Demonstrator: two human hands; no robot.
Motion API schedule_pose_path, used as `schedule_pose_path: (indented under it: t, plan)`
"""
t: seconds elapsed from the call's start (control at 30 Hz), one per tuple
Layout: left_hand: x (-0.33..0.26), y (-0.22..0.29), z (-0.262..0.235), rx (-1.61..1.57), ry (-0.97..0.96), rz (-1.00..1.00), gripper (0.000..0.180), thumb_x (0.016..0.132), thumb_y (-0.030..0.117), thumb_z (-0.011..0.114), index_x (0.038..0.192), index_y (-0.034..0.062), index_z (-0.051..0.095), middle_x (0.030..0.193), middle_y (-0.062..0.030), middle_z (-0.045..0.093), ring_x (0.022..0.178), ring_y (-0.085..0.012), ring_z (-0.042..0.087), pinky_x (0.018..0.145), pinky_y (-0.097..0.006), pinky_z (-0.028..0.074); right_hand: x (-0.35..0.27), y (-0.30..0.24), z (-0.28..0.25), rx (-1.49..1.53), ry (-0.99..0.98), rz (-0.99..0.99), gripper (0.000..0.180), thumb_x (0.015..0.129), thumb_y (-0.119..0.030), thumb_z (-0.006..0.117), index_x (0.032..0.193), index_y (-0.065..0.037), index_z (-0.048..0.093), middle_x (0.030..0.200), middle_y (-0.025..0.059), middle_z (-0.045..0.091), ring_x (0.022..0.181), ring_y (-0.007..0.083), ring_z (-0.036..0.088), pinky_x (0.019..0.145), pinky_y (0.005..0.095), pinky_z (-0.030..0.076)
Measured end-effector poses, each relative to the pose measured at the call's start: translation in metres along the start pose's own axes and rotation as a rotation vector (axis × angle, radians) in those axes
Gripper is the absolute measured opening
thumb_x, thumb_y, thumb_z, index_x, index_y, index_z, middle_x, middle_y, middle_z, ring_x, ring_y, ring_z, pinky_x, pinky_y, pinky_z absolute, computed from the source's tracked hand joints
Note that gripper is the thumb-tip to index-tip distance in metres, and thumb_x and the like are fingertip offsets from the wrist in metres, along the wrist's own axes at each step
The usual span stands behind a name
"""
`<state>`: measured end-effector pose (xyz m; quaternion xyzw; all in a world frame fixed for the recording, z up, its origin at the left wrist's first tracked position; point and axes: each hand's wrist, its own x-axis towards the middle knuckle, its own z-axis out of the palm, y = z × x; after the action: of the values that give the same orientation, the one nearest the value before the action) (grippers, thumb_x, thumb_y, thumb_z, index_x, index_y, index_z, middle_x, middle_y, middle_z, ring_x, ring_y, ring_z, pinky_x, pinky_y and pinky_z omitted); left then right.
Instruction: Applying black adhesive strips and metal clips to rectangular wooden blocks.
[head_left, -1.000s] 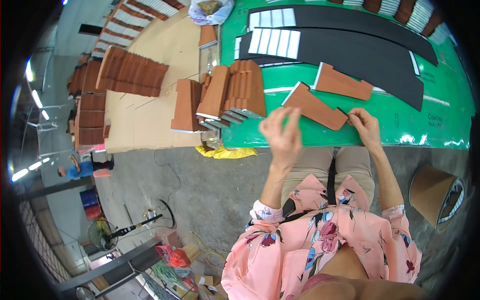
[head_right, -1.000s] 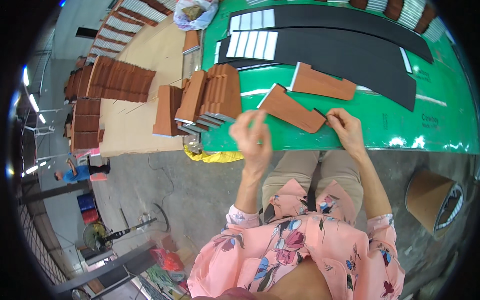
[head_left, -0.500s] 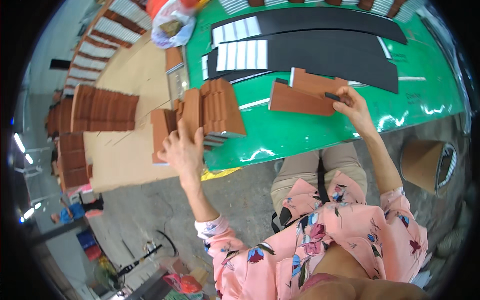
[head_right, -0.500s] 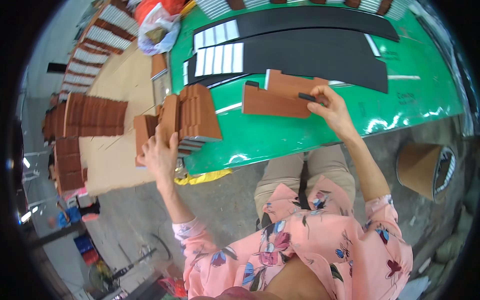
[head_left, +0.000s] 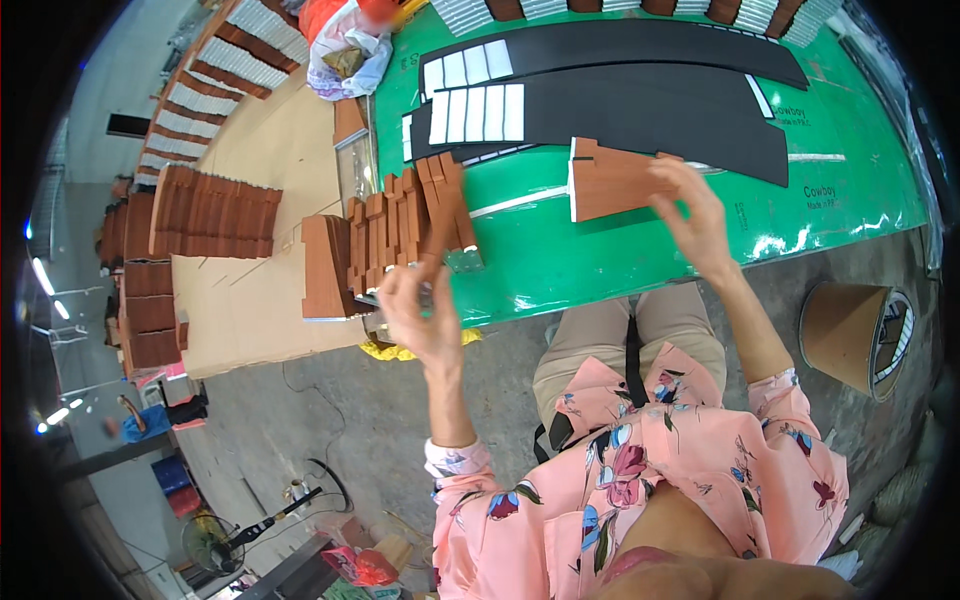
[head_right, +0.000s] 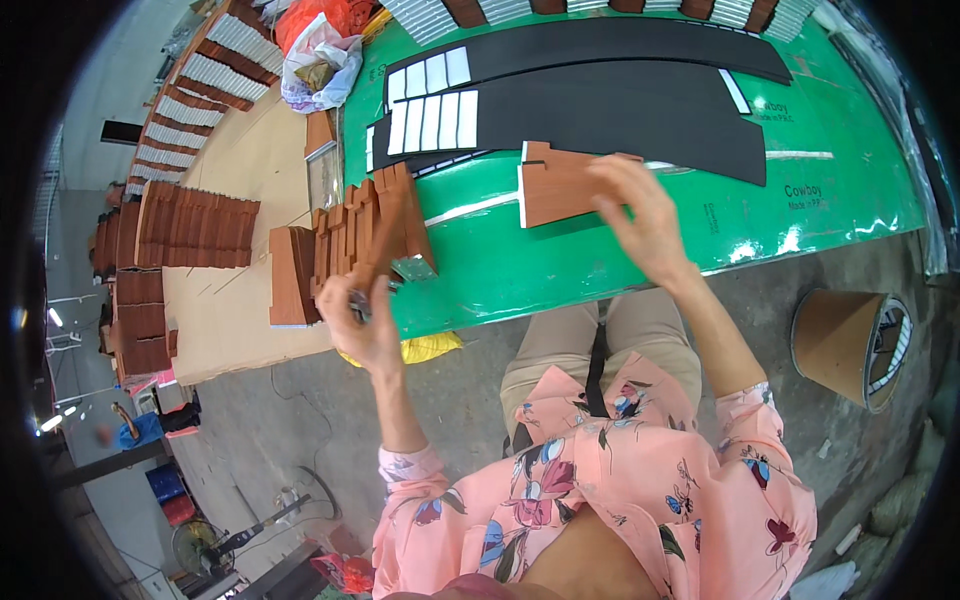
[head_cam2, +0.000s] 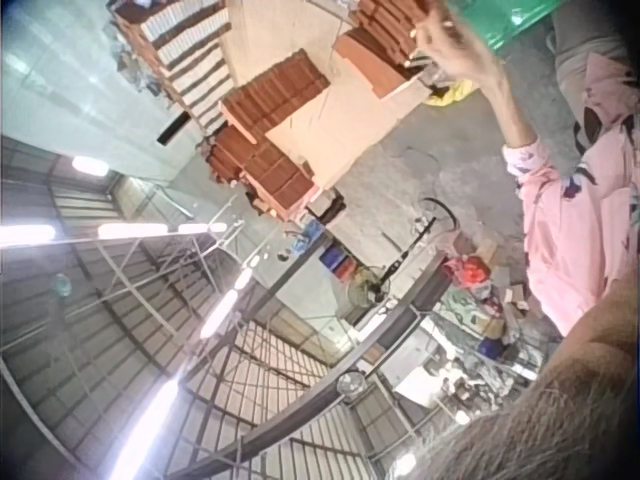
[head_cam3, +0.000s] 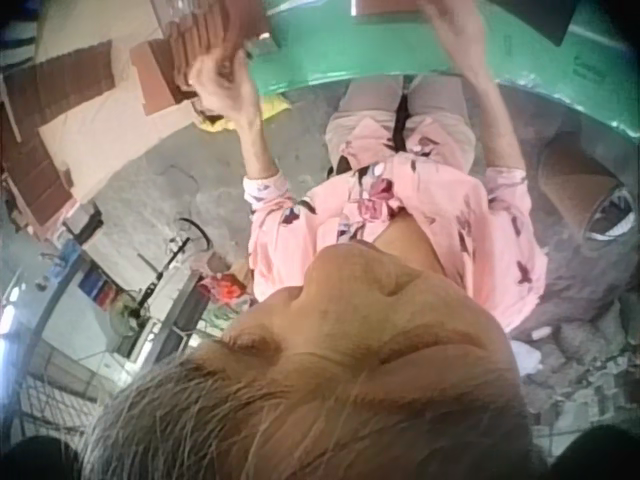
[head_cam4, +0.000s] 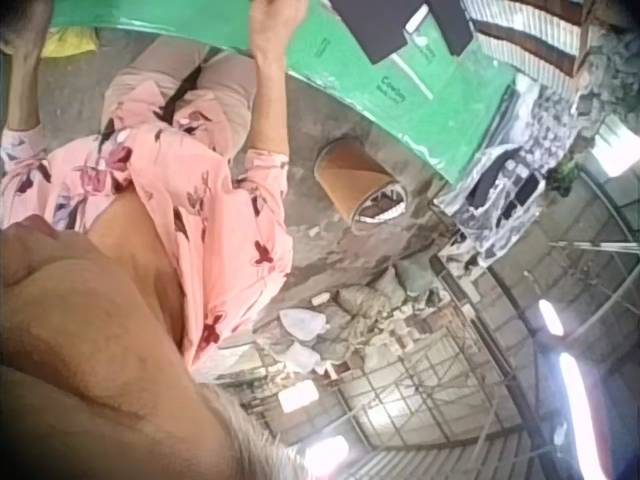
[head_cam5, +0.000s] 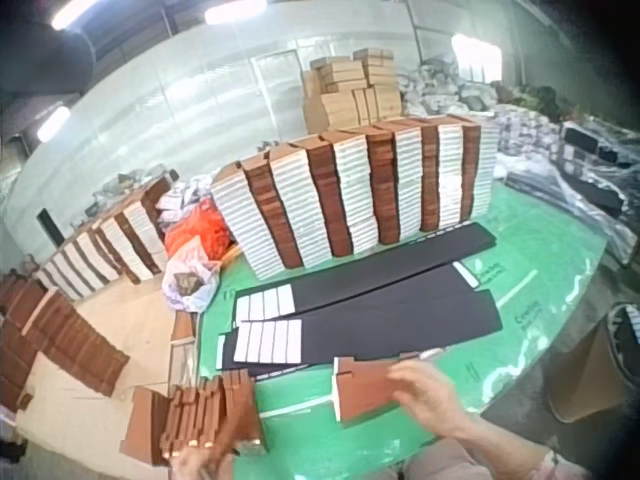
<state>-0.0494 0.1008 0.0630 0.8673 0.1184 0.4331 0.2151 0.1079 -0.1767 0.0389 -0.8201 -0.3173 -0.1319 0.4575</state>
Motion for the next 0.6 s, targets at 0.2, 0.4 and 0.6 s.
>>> schedule_pose_path:
  t: [0.2,0.4,0.6]
  plan:
    - [-0.055,0.040,0.057,-0.648,-0.156,-0.304,0.037,0.062,-0.005,0.076,0.094,0.0019,0.059,0.091,-0.0106,0.063,0.084,-0.0225,0.060,0.076,-0.030,0.048,0.006,-0.033,0.015,-0.050,-0.133,-0.295,0.039,0.069,-0.007,0.071,0.107,-0.006,0.061,0.108,0.0100,0.060,0.106,0.0286,0.055,0.089,0.0366,0.045]
    - [-0.068,0.037,0.098,-0.612,-0.318,-0.463,0.042,0.068,-0.003,0.075,0.105,0.0000,0.058,0.099,-0.0066,0.061,0.083,-0.0115,0.056,0.075,-0.025,0.046,-0.008,0.001,0.014,-0.179,-0.375,-0.123,0.030,0.066,-0.007,0.072,0.095,-0.006,0.064,0.097,0.0063,0.061,0.091,0.0247,0.058,0.078,0.0357,0.047]
    - [-0.073,0.039,0.106,-0.574,-0.365,-0.394,0.032,0.068,0.001,0.074,0.098,0.0018,0.061,0.088,-0.0097,0.063,0.074,-0.0166,0.058,0.067,-0.029,0.046,0.057,0.000,0.033,-0.085,-0.302,-0.208,0.020,0.077,-0.006,0.063,0.096,-0.005,0.062,0.097,0.0087,0.060,0.090,0.0264,0.058,0.076,0.0383,0.047]
